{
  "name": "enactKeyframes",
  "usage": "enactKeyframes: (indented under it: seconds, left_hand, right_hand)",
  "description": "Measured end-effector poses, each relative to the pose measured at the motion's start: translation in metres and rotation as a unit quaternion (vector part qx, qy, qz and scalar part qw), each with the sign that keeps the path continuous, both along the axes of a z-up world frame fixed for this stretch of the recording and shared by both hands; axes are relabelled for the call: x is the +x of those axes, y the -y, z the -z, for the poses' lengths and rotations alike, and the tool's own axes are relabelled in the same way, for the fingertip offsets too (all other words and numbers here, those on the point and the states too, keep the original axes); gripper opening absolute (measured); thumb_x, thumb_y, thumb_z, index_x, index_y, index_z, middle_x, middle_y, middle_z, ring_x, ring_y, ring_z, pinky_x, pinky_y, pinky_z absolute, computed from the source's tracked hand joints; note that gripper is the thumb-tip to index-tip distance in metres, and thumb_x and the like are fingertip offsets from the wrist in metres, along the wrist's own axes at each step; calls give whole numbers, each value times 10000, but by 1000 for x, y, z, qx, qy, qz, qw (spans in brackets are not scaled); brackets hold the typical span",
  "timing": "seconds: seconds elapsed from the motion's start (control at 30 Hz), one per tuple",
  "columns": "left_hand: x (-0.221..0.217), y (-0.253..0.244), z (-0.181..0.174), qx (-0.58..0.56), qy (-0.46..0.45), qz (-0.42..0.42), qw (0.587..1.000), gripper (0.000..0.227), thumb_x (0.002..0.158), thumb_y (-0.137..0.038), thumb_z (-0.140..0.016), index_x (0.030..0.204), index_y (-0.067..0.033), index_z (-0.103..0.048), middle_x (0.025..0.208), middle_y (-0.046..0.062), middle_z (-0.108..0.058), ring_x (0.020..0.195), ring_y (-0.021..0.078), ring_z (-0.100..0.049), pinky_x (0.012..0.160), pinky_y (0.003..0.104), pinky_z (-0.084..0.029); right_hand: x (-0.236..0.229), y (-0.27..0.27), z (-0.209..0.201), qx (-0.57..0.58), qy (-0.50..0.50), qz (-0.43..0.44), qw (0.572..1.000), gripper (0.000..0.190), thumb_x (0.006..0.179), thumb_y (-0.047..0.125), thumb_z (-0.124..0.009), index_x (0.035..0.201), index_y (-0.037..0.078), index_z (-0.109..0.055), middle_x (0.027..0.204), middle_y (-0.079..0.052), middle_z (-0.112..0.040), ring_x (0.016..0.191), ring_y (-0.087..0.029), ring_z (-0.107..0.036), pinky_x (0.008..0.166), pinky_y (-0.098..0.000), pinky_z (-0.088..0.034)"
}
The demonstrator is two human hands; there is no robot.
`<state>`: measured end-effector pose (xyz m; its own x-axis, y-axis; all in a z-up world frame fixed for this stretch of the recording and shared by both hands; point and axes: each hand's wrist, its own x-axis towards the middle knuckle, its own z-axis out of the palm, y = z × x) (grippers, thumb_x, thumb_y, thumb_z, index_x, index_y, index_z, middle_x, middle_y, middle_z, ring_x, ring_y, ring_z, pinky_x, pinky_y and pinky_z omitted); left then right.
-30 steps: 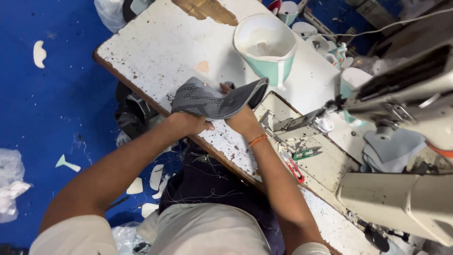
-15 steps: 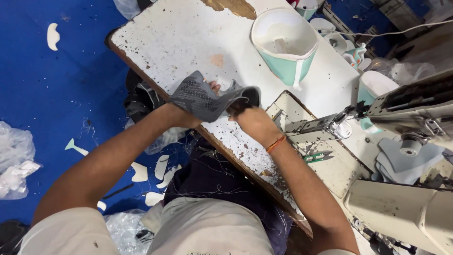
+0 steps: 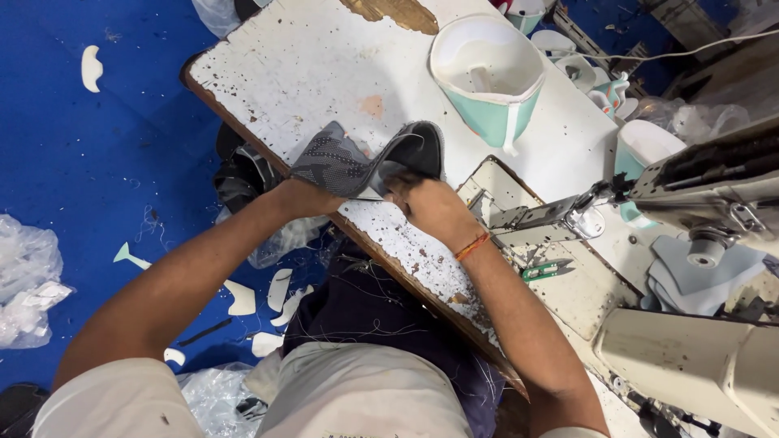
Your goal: The person uses a sewing machine to stitch a grey shoe upper. They guide the fabric under the needle, cut threads with scissors, and repeatedly adjust the shoe's position. The person also turns the shoe inside out and manipulates the fabric by hand to prepare it for further sewing.
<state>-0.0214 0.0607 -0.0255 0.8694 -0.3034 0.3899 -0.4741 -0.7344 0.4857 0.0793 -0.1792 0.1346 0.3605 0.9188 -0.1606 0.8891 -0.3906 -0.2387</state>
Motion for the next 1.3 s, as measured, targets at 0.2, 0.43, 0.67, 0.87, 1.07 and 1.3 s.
enactKeyframes:
  seconds: [0.2,0.43,0.67,0.87,1.07,1.3]
  left_hand:
    - [-7,24,-63,63,-84,3,994,343,934,-9,-514,1266,12,-598,1150,207,-655,894,309,-663,777,437,-557]
    - [-11,91,-5,-61,-107,-80,989,228,1033,-164,-580,1208,-39,-657,1281,226,-627,1213,379,-588,1123,554,-411]
    - [14,148,-47,140,-200,-175,954,475,1044,-414,-600,1018,32,-761,970,170,-732,1041,265,-665,981,387,-525]
    - [-15,157,-85,17,62,-267,962,315,870,-373,-633,831,-94,-773,789,94,-712,783,276,-662,753,439,-547]
    - [-30,174,-31,178,42,-286,941,238,839,-130,-600,995,-89,-774,921,118,-722,836,253,-703,775,381,-570]
    - [-47,175,-18,3,-111,-175,978,263,854,-58,-580,1049,-74,-756,982,149,-717,928,325,-691,833,450,-545]
  right_hand:
    - [13,14,20,-104,-28,46,993,231,971,179,-595,1148,125,-733,897,-164,-751,795,-279,-749,778,-411,-612]
    - [30,-8,7,163,-106,59,979,223,886,69,-709,1107,43,-703,1033,-171,-751,866,-300,-760,769,-367,-600]
    - [32,-63,65,165,-75,114,977,337,904,-46,-584,1240,-46,-613,1089,-268,-701,1036,-365,-699,900,-390,-556]
    - [78,-59,146,461,-488,70,737,362,982,-71,-576,1333,-21,-505,1164,-224,-634,1133,-256,-659,1035,-347,-569]
    - [72,-76,87,278,46,-43,959,171,1027,-9,-658,873,-63,-605,785,-169,-607,721,-288,-619,678,-397,-525]
    - [27,-73,75,383,63,-68,919,120,1043,110,-608,974,12,-605,921,-105,-621,807,-231,-626,722,-364,-563]
